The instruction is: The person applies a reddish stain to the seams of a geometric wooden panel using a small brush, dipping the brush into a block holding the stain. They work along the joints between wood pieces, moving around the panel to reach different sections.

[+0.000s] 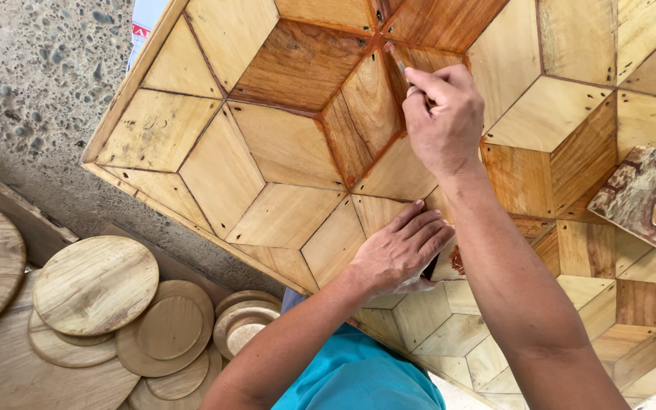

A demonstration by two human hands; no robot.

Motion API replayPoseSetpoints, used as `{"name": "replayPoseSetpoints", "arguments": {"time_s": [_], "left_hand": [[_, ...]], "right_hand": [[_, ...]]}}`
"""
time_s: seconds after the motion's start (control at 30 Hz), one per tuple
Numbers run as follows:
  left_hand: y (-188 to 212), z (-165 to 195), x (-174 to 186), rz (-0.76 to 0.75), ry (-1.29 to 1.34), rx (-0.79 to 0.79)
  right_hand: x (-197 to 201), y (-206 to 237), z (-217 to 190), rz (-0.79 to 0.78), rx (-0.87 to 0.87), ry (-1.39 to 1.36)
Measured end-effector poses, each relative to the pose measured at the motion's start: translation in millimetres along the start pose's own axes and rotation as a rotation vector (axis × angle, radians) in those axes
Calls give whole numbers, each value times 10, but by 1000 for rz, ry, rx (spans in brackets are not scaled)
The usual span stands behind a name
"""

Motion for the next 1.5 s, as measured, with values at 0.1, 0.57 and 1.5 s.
{"name": "replayPoseSetpoints", "arguments": {"time_s": [0.1, 0.57, 1.5], "left_hand": [[2, 1, 0, 5, 1, -4], [6, 0, 14, 22, 13, -11], [-28, 14, 45, -11, 5, 16]], "right_hand": [[-11, -14, -41, 14, 94, 58], [32, 7, -115, 26, 174, 140], [61, 63, -46, 2, 180, 153]]}}
Point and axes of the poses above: each hand's wrist, its own y-axis away from the middle knuckle, its own x-axis out of the back of the hand, z = x × y, the point moved 6 cm from there along -y, towards the middle knuckle, and after that the axes turned 12 degrees about x, right-handed, at the moved point
